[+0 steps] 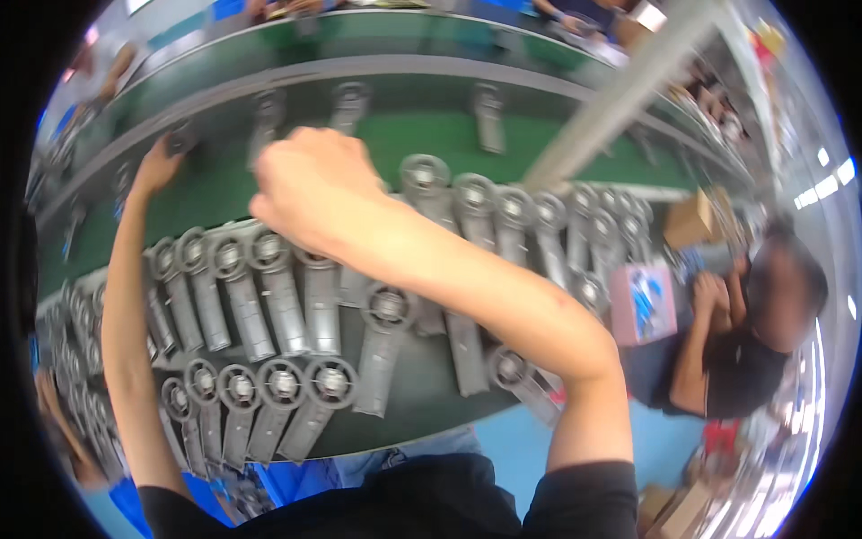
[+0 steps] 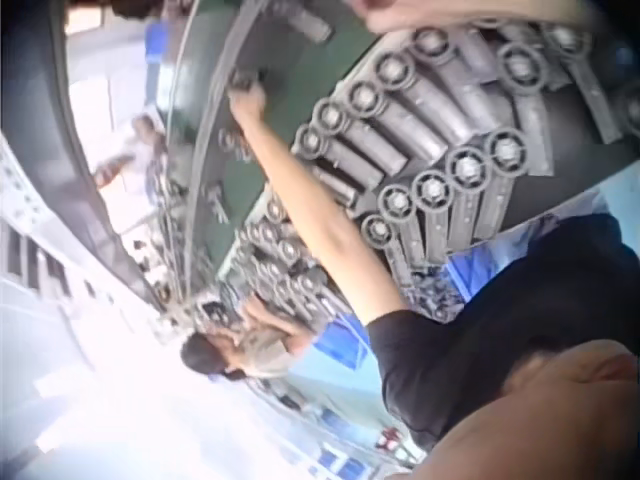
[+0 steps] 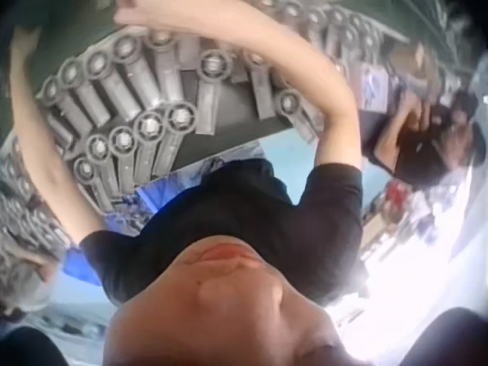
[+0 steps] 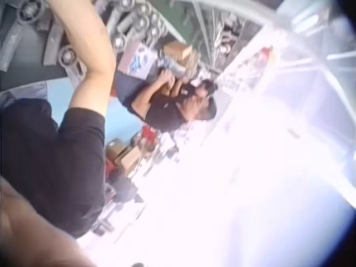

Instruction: Assembling small electronic components onto a base fixture on an assembly line.

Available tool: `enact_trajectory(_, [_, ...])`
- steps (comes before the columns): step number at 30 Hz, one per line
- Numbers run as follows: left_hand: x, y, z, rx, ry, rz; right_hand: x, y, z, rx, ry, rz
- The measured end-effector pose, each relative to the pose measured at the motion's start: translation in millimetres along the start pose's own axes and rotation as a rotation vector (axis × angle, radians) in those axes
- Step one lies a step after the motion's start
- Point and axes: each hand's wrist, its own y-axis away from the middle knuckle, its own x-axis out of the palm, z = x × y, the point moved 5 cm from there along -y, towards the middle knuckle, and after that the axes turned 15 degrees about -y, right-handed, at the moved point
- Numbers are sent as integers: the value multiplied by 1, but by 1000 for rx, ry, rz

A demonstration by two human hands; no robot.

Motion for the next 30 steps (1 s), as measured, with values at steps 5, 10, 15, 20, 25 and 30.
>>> enact_trajectory(5, [-60, 31, -16, 25, -5, -137, -180, 200, -58, 565, 133, -407])
enact_trajectory(10, [-199, 180, -174, 120, 287, -76, -306, 409, -168, 1096, 319, -506])
enact_trajectory(15, [-270, 336, -284, 179, 289, -86, -271, 450, -231, 1224, 161, -479])
enact_trajectory(20, [-250, 425, -358, 139, 510, 172, -261, 439, -220, 927, 482, -605])
enact_trajectory(25, [-201, 452, -407, 71, 638, 188, -278, 466, -217, 828, 327, -739])
enact_trajectory(30, [-165, 460, -408, 61, 553, 36, -241, 413, -102, 452, 200, -825])
